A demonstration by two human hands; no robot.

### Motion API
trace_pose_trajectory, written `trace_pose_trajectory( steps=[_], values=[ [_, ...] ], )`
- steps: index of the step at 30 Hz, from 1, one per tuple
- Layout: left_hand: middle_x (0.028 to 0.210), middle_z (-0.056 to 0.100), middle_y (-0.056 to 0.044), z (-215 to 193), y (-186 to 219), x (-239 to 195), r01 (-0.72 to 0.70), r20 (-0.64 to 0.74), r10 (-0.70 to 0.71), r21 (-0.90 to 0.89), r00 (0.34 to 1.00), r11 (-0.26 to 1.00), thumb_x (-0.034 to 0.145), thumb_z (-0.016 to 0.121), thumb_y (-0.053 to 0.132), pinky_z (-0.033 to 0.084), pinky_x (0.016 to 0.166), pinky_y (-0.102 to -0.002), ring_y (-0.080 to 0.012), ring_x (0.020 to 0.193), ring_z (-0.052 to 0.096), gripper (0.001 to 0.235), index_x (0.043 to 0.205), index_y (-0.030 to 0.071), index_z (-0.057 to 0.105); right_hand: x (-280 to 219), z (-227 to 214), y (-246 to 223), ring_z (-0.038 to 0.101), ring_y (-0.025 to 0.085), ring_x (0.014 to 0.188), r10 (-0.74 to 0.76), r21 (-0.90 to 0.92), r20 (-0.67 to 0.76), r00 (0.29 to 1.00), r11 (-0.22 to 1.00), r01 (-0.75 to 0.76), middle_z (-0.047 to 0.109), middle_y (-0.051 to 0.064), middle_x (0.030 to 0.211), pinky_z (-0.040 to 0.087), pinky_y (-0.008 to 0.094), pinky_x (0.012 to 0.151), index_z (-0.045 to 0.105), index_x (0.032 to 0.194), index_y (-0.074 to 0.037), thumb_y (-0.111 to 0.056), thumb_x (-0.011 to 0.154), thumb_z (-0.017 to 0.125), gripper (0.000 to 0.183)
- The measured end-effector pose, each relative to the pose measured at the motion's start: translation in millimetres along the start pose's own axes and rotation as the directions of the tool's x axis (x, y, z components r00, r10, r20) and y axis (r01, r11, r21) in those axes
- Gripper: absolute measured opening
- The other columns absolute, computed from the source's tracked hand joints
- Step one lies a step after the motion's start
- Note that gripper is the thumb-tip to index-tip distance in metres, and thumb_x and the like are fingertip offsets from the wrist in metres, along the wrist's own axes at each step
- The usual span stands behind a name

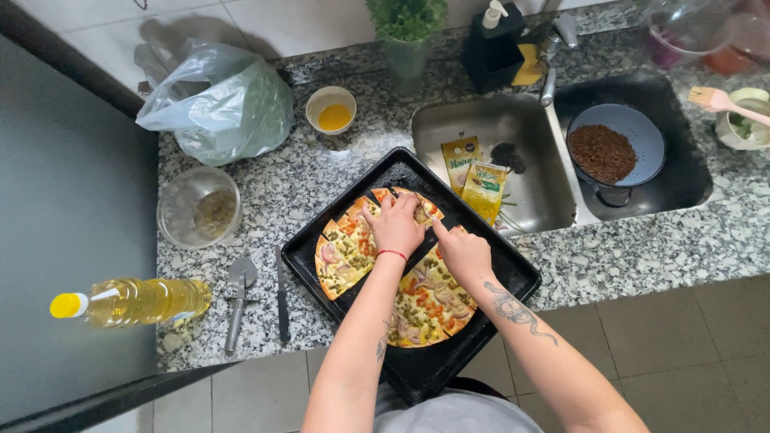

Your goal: The person moves a baking tray with a cooked pizza from the stove to the counter. They then use a knife to cut the pizza into several slices on the tray.

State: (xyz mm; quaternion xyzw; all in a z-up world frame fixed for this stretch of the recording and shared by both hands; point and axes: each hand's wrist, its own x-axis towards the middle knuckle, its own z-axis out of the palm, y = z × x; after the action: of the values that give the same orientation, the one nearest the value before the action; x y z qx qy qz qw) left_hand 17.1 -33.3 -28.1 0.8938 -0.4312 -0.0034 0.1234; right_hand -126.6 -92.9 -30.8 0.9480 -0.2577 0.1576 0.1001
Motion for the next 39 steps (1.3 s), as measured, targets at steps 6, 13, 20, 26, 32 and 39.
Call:
trace_pose_trajectory(
  steps=[6, 13, 20, 26, 32, 39],
  values=[
    [0.119, 0.054, 0.012, -4, 1, 1, 0.026, -0.01, -0.026, -0.011, 1.0, 1.0, 0.07, 0.056, 0.042, 0.014, 0.1, -0.061, -0.0155, 0.119, 0.04, 0.037, 0.104, 0.029, 0.056, -17, -25, 13, 0.06, 0.032, 0.043, -0.011, 0.106, 0.062, 0.998, 0.994, 0.005, 0.056, 0.007, 0.058, 0.05, 0.045, 0.04, 0.054, 0.117, -0.03, -0.023, 0.08, 0.052, 0.037],
    [0.122, 0.054, 0.01, -7, 2, 5, 0.004, -0.006, -0.004, 0.014, 1.0, 1.0, 0.069, 0.056, 0.039, 0.015, 0.099, -0.062, -0.0171, 0.121, 0.039, 0.037, 0.104, 0.028, 0.057, -27, -24, 17, 0.06, 0.034, 0.044, 0.039, 0.131, 0.056, 0.998, 0.99, -0.046, 0.055, 0.006, 0.058, 0.051, 0.045, 0.04, 0.052, 0.121, -0.033, -0.023, 0.082, 0.052, 0.04],
    [0.136, 0.045, 0.011, -20, 8, -6, -0.086, -0.03, 0.086, 0.028, 0.996, 0.996, 0.065, 0.072, 0.035, 0.014, 0.099, -0.061, -0.0185, 0.125, 0.036, 0.062, 0.124, 0.028, 0.052, -40, -67, 20, 0.062, 0.034, 0.048, 0.101, 0.163, 0.107, 0.989, 0.98, -0.118, 0.057, 0.005, 0.064, 0.053, 0.045, 0.046, 0.049, 0.124, -0.036, -0.029, 0.086, 0.047, 0.039],
    [0.143, 0.038, 0.011, -99, 23, -90, -0.216, -0.074, 0.213, -0.022, 0.974, 0.976, 0.066, 0.072, 0.041, 0.015, 0.099, -0.056, -0.0171, 0.126, 0.031, 0.078, 0.137, 0.028, 0.041, -79, -104, 37, 0.067, 0.033, 0.064, 0.317, 0.357, 0.328, 0.89, 0.83, -0.428, 0.068, 0.0, 0.075, 0.055, 0.046, 0.057, 0.05, 0.121, -0.036, -0.042, 0.086, 0.047, 0.036],
    [0.153, 0.017, 0.008, -69, 22, -205, -0.365, 0.003, 0.371, 0.186, 0.929, 0.912, 0.051, 0.072, 0.069, 0.021, 0.101, -0.054, -0.0181, 0.137, 0.017, 0.11, 0.144, 0.037, 0.024, -108, -141, 46, 0.064, 0.024, 0.062, 0.429, 0.386, 0.58, 0.693, 0.604, -0.697, 0.068, 0.0, 0.069, 0.043, 0.037, 0.055, 0.058, 0.11, -0.025, -0.038, 0.089, 0.042, 0.029],
    [0.142, 0.037, 0.008, -49, 22, -201, -0.221, -0.114, 0.224, 0.043, 0.968, 0.974, 0.067, 0.067, 0.046, 0.019, 0.102, -0.053, -0.019, 0.129, 0.035, 0.074, 0.133, 0.029, 0.039, -117, -151, 34, 0.06, 0.023, 0.057, 0.394, 0.41, 0.653, 0.647, 0.534, -0.739, 0.062, 0.0, 0.059, 0.038, 0.035, 0.054, 0.058, 0.106, -0.025, -0.038, 0.088, 0.045, 0.026]
  ],
)
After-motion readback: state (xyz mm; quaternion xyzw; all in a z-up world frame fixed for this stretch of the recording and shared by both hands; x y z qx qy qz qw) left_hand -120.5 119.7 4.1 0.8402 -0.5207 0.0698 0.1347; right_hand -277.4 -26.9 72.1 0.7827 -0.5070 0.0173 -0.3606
